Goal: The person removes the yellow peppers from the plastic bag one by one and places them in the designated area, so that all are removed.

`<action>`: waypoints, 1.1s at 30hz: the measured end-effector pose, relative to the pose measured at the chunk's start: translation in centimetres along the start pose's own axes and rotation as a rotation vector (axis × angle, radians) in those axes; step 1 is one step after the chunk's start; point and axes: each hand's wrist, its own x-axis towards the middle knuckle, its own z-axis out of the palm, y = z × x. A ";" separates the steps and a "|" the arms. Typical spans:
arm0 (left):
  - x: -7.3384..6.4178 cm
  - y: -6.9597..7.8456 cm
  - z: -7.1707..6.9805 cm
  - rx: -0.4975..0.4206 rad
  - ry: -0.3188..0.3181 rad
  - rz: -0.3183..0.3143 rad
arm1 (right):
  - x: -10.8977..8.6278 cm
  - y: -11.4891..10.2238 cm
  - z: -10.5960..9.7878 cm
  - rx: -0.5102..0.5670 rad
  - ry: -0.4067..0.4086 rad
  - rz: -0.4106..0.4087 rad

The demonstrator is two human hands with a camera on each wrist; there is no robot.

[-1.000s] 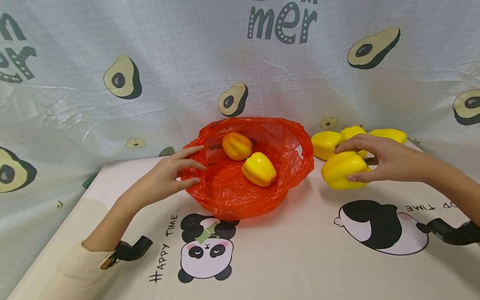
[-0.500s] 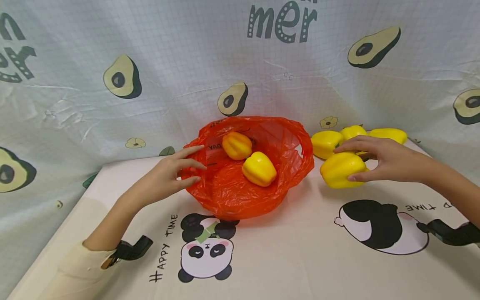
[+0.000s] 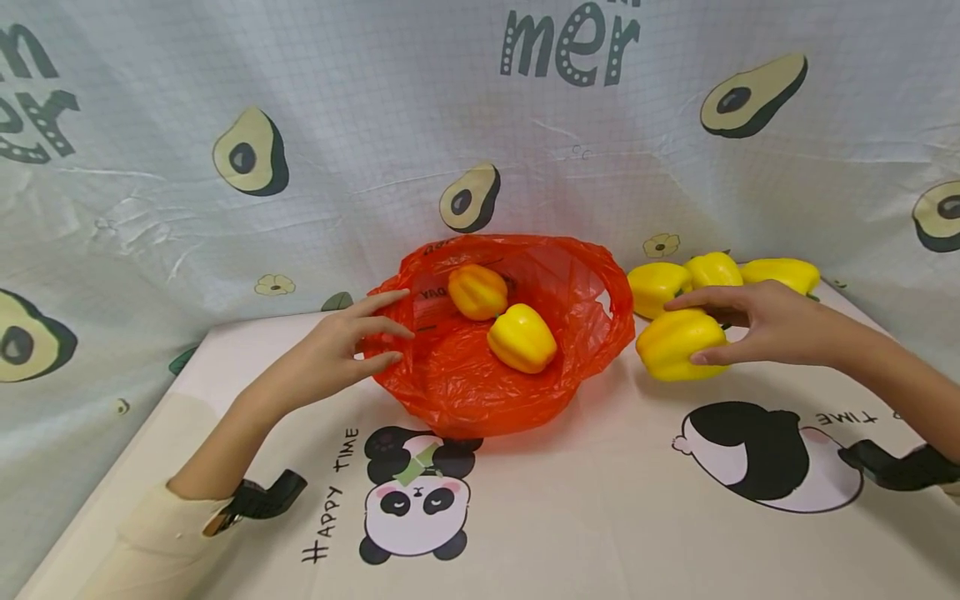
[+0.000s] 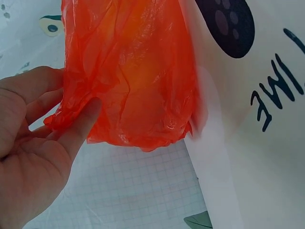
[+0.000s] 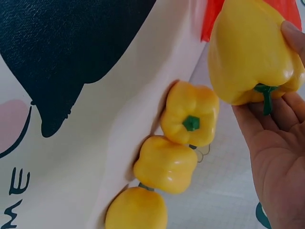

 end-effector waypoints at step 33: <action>0.0 0.0 0.2 0.004 0.002 0.007 | 0.3 0.9 0.8 -0.062 0.070 0.064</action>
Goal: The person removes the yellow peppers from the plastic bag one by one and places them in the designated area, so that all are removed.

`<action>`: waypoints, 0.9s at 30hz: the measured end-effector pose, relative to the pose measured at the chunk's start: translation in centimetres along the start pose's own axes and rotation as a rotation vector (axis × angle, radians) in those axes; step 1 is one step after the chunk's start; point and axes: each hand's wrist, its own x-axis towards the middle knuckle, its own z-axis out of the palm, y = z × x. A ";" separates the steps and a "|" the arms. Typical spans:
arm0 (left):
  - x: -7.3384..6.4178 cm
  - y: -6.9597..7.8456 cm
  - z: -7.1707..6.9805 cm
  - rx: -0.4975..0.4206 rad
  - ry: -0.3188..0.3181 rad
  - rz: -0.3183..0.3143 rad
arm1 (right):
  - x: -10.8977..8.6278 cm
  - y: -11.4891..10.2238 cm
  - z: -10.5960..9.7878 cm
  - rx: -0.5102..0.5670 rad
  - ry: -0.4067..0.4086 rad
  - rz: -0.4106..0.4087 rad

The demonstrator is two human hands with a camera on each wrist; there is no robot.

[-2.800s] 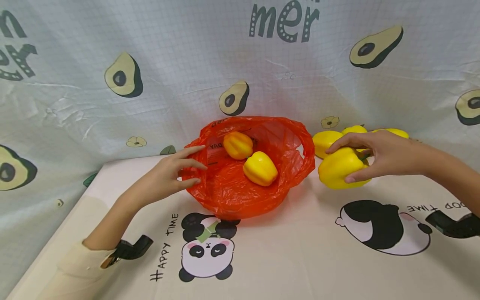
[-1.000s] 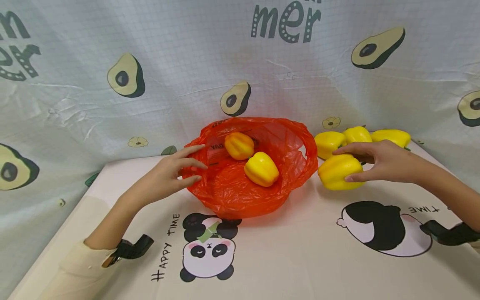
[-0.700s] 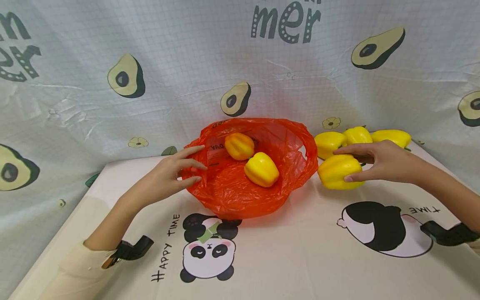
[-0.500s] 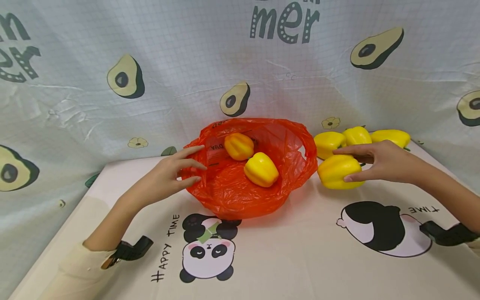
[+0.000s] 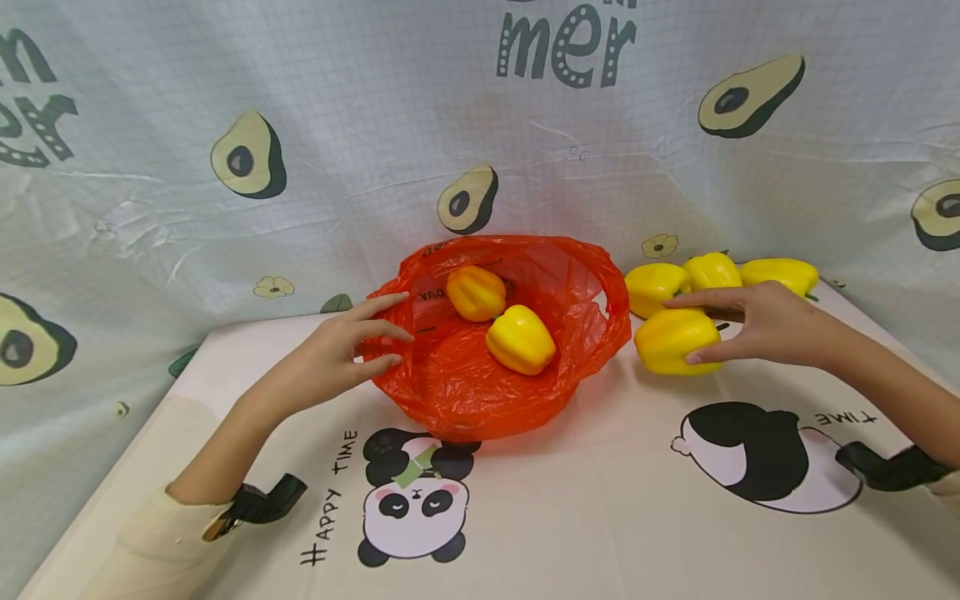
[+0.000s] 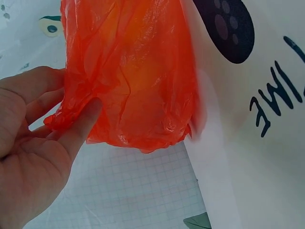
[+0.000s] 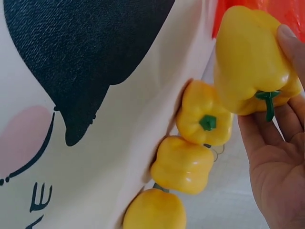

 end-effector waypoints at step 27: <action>0.0 -0.2 0.0 -0.007 0.001 0.004 | 1.3 1.1 1.0 0.038 0.035 0.025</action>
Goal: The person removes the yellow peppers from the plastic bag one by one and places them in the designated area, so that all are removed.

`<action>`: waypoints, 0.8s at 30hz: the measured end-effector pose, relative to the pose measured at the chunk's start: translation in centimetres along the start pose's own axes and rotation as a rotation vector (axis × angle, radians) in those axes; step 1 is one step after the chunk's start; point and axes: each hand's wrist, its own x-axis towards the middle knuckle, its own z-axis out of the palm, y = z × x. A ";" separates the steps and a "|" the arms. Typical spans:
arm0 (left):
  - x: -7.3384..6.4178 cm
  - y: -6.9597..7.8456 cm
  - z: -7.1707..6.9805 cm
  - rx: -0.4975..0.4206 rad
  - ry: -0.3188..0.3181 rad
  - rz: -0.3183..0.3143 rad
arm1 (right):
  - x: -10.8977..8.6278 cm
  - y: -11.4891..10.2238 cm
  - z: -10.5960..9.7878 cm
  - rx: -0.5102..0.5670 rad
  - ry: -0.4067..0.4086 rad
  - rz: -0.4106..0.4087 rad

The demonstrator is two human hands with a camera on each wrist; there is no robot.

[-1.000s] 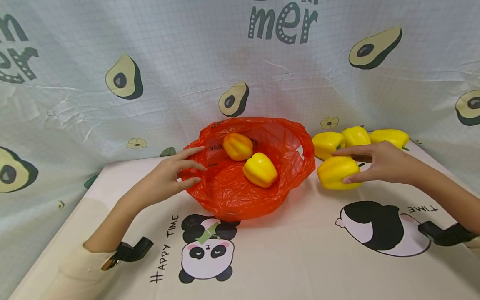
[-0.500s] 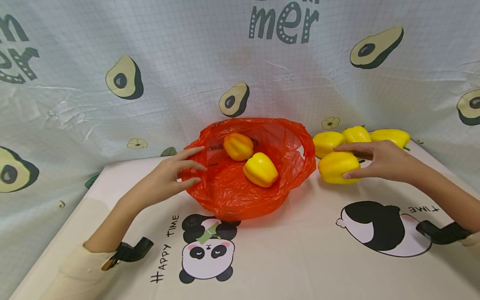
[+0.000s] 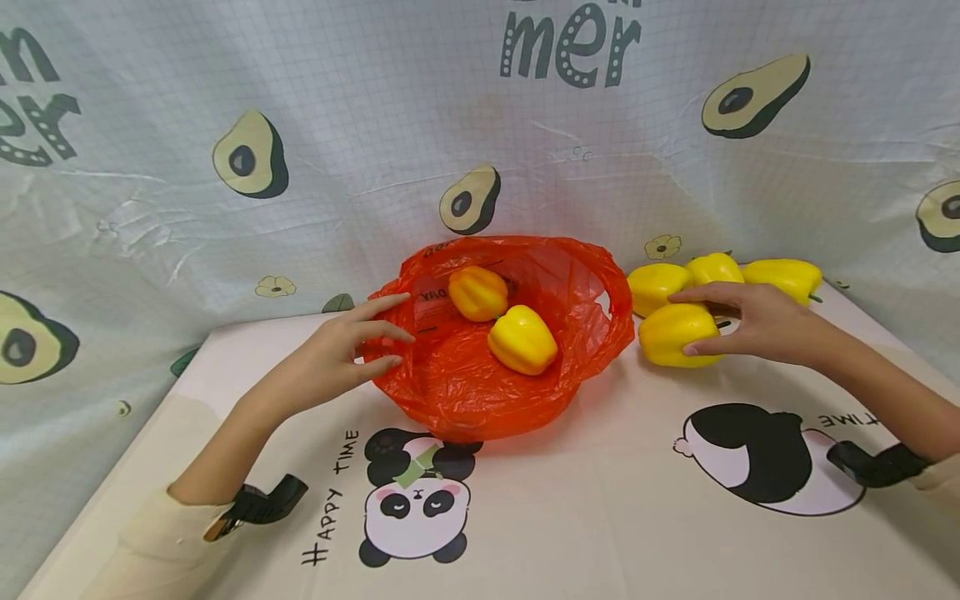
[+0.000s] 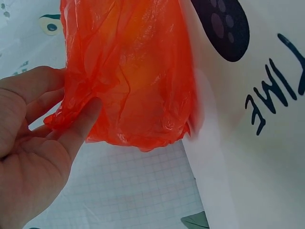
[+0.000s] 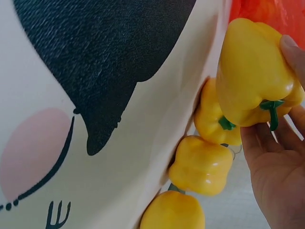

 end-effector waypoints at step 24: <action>-0.1 0.0 0.0 -0.006 -0.009 -0.012 | 0.6 0.3 0.5 0.055 0.006 -0.073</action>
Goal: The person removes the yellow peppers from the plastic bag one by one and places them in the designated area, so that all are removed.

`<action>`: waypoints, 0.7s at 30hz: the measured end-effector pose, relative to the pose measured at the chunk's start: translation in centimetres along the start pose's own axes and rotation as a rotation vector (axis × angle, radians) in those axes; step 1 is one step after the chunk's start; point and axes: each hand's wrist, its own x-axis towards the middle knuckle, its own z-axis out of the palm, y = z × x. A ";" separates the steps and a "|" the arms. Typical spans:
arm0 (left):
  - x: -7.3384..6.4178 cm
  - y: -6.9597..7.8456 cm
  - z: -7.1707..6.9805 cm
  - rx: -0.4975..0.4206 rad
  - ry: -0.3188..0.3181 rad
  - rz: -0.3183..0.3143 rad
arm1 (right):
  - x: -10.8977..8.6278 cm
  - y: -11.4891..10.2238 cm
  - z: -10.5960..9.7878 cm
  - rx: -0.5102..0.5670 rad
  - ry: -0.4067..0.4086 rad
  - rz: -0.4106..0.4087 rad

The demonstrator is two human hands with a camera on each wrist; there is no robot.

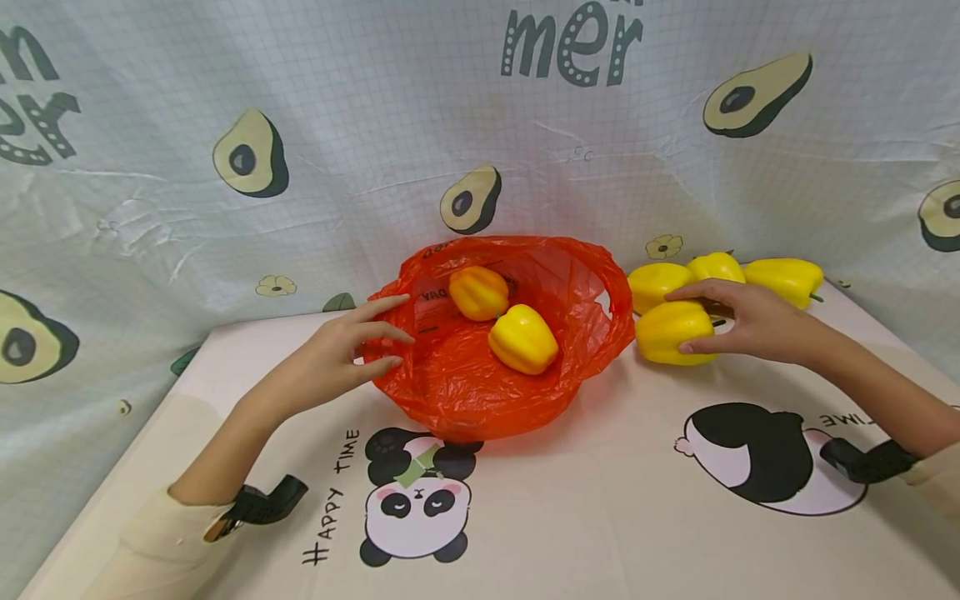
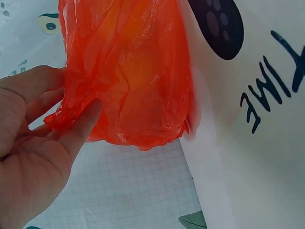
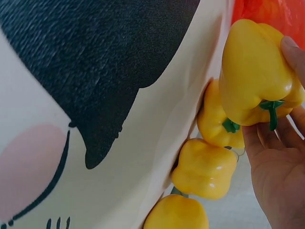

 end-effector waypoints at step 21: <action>0.0 0.0 -0.1 -0.004 0.004 0.007 | 0.4 0.3 0.6 0.057 -0.029 0.027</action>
